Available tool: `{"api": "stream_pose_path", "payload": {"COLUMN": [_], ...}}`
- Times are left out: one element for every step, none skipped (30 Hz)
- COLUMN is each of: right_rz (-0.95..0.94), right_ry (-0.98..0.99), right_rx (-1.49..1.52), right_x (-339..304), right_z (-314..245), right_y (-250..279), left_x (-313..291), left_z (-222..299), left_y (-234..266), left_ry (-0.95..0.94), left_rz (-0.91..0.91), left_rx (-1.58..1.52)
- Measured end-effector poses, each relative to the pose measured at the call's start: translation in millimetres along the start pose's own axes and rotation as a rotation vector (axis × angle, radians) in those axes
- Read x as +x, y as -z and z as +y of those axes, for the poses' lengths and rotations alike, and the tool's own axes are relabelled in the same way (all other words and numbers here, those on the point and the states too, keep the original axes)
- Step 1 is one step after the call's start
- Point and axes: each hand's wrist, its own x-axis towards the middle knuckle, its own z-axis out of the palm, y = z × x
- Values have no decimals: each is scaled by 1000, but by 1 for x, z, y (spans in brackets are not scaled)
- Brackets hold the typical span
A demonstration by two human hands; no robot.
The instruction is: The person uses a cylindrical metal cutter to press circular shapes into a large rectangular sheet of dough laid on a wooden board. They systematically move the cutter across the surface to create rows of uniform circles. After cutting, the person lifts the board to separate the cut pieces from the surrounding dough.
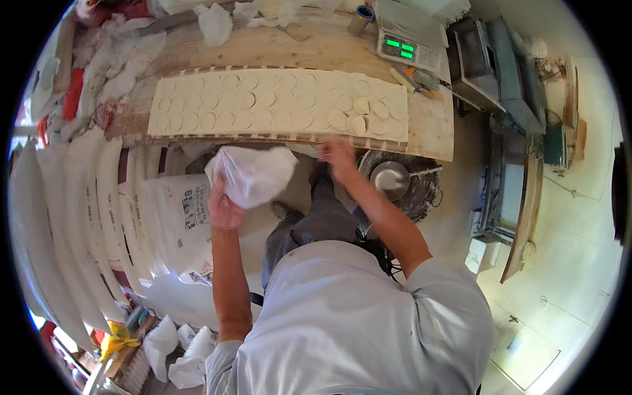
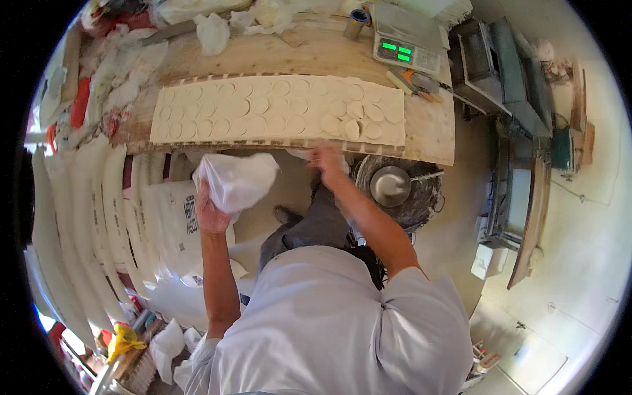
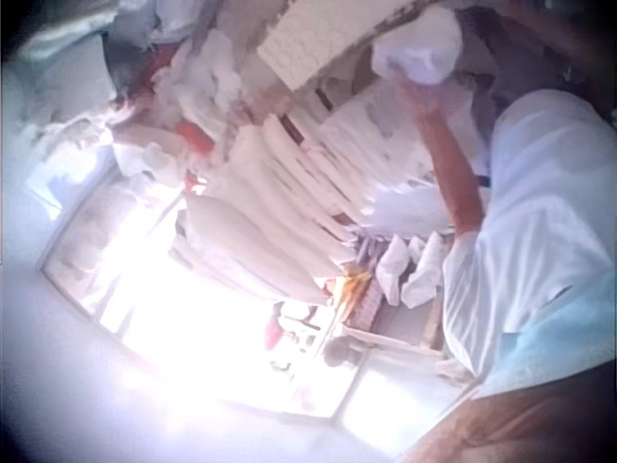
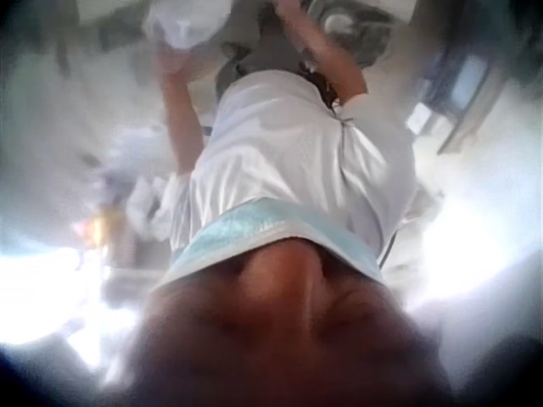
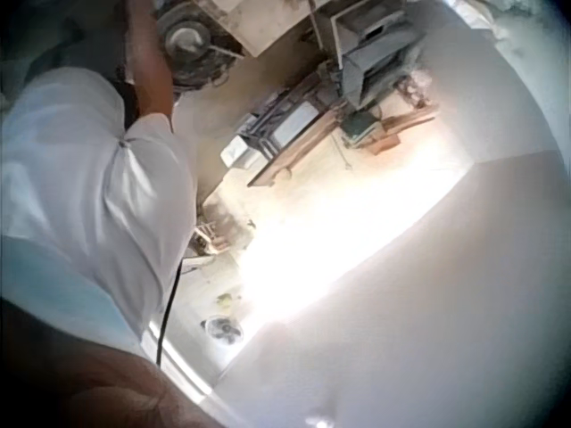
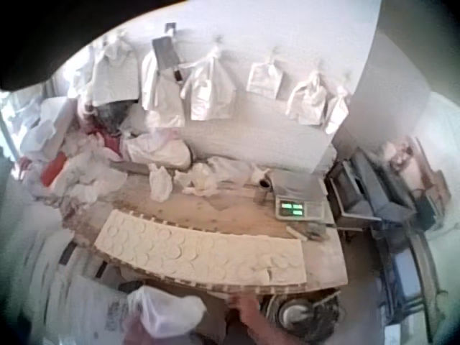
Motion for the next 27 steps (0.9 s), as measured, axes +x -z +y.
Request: {"api": "stream_pose_path", "payload": {"right_rz": [113, 359, 401, 542, 696, 728, 763, 794, 785, 771, 760, 731, 689, 644, 653, 657, 669, 668, 701, 729, 773, 855, 821, 798, 778, 723, 683], "right_ry": [196, 127, 193, 142, 95, 99, 103, 110, 110, 108, 108, 75, 34, -4, -50, -95, -141, -230, -256, -278, -271, -275, -200, -117, -36, 22, 84], "right_rx": [0, 108, 65, 169, 279, 352, 422, 493, 513, 536, 555, 570, 584, 602, 547, 490, 433, 377, 330, 280, 228, 212, 273, 331, 392, 469, 538], "right_x": [25, 44, 47, 63, 76, 82, 85, 88, 94, 101, 107, 109, 112, 116, 118, 118, 117, 115, 112, 110, 110, 128, 133, 135, 136, 140, 141], "right_z": [1, -7, -16, -31, -39, -42, -46, -51, -55, -57, -60, -58, -57, -56, -56, -58, -58, -58, -62, -68, -78, -52, -48, -46, -42, -39, -35], "right_y": [61, 106, 130, 176, 214, 208, 207, 201, 205, 206, 209, 212, 210, 207, 210, 214, 221, 221, 207, 192, 188, 210, 203, 198, 192, 182, 180], "left_x": [20, 37, 54, 79, 106, 123, 145, 168, 192, 213, 234, 243, 252, 259, 267, 268, 261, 249, 241, 233, 236, 241, 243, 249, 259, 272, 286], "left_z": [-6, -11, -11, -27, -49, -62, -76, -91, -110, -127, -144, -158, -169, -175, -180, -182, -184, -176, -162, -147, -142, -137, -121, -110, -96, -78, -66], "left_y": [-24, -40, -42, -38, -40, -48, -47, -41, -33, -25, -16, -5, 4, 12, 6, 2, -14, -24, -26, -29, -35, -40, -44, -45, -42, -35, -34], "left_ry": [-51, -98, -120, -127, -124, -157, -161, -171, -172, -142, -112, -123, -133, -192, -248, -278, -298, -323, -346, -374, -405, -416, -439, -455, -487, -521, -542], "left_rz": [70, -22, -27, -52, -89, -77, -49, -22, -5, 41, 88, 135, 186, 226, 258, 316, 368, 429, 453, 479, 484, 475, 488, 494, 489, 487, 476], "left_rx": [52, 174, 296, 380, 460, 585, 670, 754, 825, 910, 989, 1118, 1252, 1435, 1611, 1573, 1534, 1499, 1537, 1572, 1583, 1612, 1662, 1701, 1695, 1691, 1679]}}
